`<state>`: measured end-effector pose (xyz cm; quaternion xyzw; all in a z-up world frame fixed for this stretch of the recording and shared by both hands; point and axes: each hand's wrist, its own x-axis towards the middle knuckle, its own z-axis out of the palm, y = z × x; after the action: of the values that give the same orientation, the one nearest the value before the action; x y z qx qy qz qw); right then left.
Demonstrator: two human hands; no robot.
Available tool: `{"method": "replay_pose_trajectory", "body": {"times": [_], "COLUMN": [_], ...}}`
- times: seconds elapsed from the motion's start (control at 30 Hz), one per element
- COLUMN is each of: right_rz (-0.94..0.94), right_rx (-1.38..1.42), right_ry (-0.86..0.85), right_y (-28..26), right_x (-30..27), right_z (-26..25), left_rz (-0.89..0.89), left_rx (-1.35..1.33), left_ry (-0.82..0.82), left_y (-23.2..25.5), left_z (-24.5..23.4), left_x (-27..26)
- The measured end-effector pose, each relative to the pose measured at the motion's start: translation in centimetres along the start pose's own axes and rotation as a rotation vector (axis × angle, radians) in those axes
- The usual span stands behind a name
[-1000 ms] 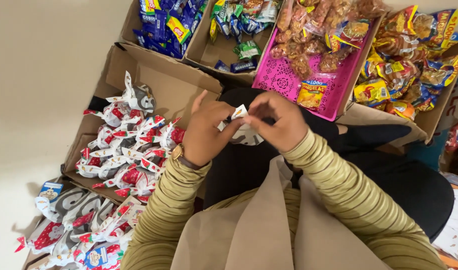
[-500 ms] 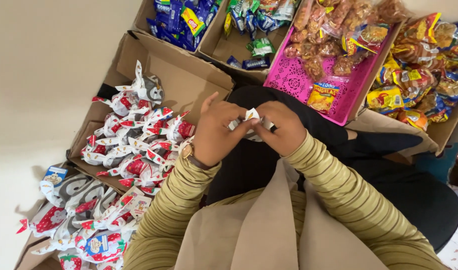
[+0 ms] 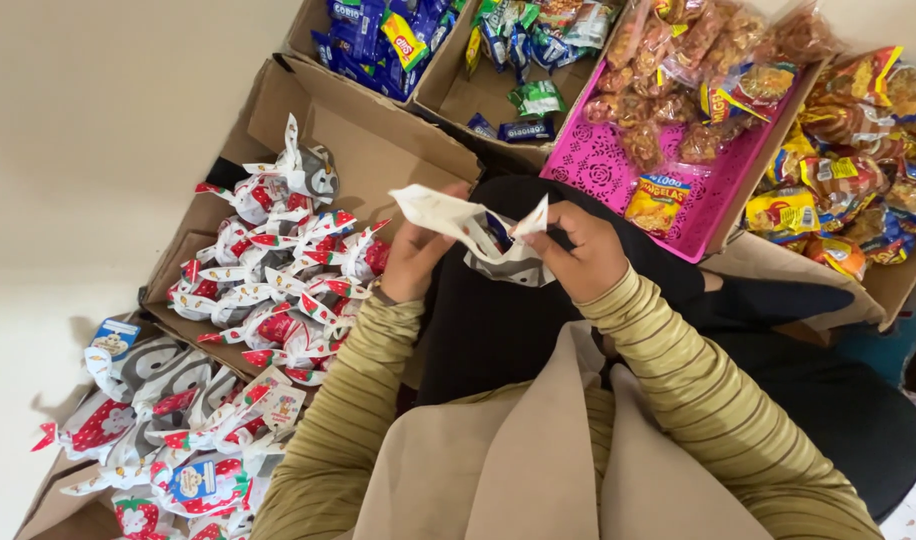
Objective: The person sits on the floor surrounded by boxes of snacks and packs various items into white paper bags. They pick up snacks from different boxes, place them into the bags, and fold the bags closed.
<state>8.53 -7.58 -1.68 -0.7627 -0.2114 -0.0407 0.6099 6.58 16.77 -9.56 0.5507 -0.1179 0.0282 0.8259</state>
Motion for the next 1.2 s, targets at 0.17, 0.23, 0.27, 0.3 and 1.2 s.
{"method": "replay_pose_trajectory", "body": {"times": [0.17,0.23,0.27,0.3,1.2], "right_rz": [0.050,0.050,0.061,0.073,-0.185], "right_rx": [-0.113,-0.148,-0.081,-0.014,0.176], "right_ry": [0.074,0.101,0.134,0.168,-0.009], "right_y": [2.4,2.7,2.4,2.0,2.4], "right_x": [-0.6,-0.7,-0.7,-0.7,-0.4], "right_z": [0.0,-0.2,0.0,0.1,0.1], "left_rz": [0.075,0.058,0.065,0.071,-0.076], "left_rx": [0.035,0.059,0.064,0.068,0.367], "left_ry": [0.245,0.333,0.381,0.429,0.200], "left_y": [-0.4,-0.9,-2.0,-3.0,-0.1], "left_z": [3.7,4.4,4.0,3.5,6.8], "left_x": [-0.1,-0.3,-0.6,-1.0,-1.3]}}
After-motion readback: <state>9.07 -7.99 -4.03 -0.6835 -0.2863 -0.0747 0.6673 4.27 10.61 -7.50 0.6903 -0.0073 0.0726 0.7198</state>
